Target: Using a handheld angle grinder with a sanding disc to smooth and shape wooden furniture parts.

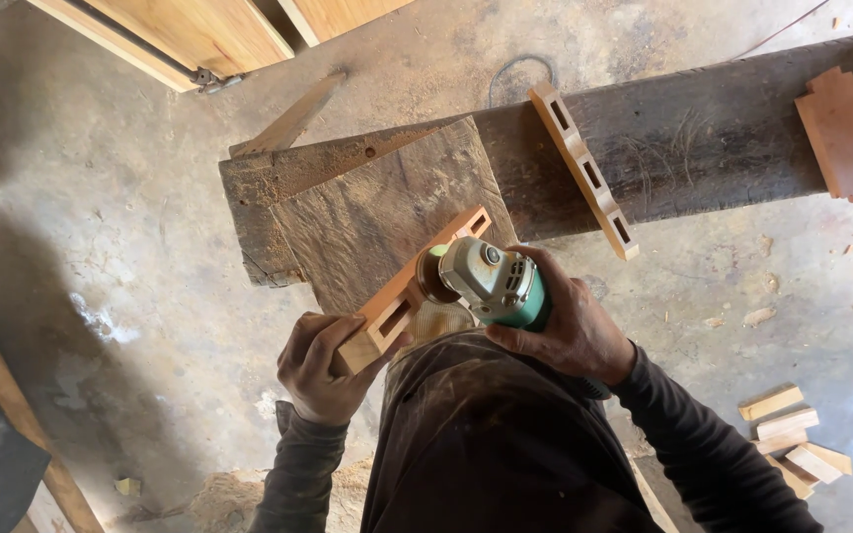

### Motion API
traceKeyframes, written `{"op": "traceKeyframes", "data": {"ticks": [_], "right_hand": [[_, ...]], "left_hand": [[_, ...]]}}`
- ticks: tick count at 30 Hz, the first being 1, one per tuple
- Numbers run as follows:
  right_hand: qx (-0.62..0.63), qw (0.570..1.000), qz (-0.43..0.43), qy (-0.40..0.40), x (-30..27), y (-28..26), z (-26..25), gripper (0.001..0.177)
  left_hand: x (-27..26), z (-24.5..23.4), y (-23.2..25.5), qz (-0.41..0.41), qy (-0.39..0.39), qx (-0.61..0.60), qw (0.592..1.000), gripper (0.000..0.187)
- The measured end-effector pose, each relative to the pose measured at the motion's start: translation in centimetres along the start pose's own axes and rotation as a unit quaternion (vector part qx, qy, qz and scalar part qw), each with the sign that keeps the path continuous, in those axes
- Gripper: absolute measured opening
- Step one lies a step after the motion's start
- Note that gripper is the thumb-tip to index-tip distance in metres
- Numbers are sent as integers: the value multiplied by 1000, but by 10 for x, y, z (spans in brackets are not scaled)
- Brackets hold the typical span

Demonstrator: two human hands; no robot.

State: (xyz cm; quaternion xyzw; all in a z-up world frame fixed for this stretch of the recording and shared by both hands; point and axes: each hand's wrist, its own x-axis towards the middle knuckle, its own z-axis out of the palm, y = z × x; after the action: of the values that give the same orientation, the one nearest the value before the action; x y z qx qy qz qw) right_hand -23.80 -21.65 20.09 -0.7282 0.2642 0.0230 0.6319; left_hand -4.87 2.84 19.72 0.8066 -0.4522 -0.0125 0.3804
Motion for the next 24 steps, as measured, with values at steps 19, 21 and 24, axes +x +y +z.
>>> {"op": "traceKeyframes", "data": {"ticks": [19, 21, 24], "right_hand": [[-31, 999, 10, 9, -3, -13, 6, 89], [-51, 998, 13, 18, -5, -14, 7, 88], [-87, 995, 24, 34, -9, -17, 8, 87]], "left_hand": [[-2, 2, 2, 9, 2, -5, 1000, 53], [0, 1, 5, 10, 3, -1, 1000, 53], [5, 0, 10, 13, 5, 7, 1000, 53]]}}
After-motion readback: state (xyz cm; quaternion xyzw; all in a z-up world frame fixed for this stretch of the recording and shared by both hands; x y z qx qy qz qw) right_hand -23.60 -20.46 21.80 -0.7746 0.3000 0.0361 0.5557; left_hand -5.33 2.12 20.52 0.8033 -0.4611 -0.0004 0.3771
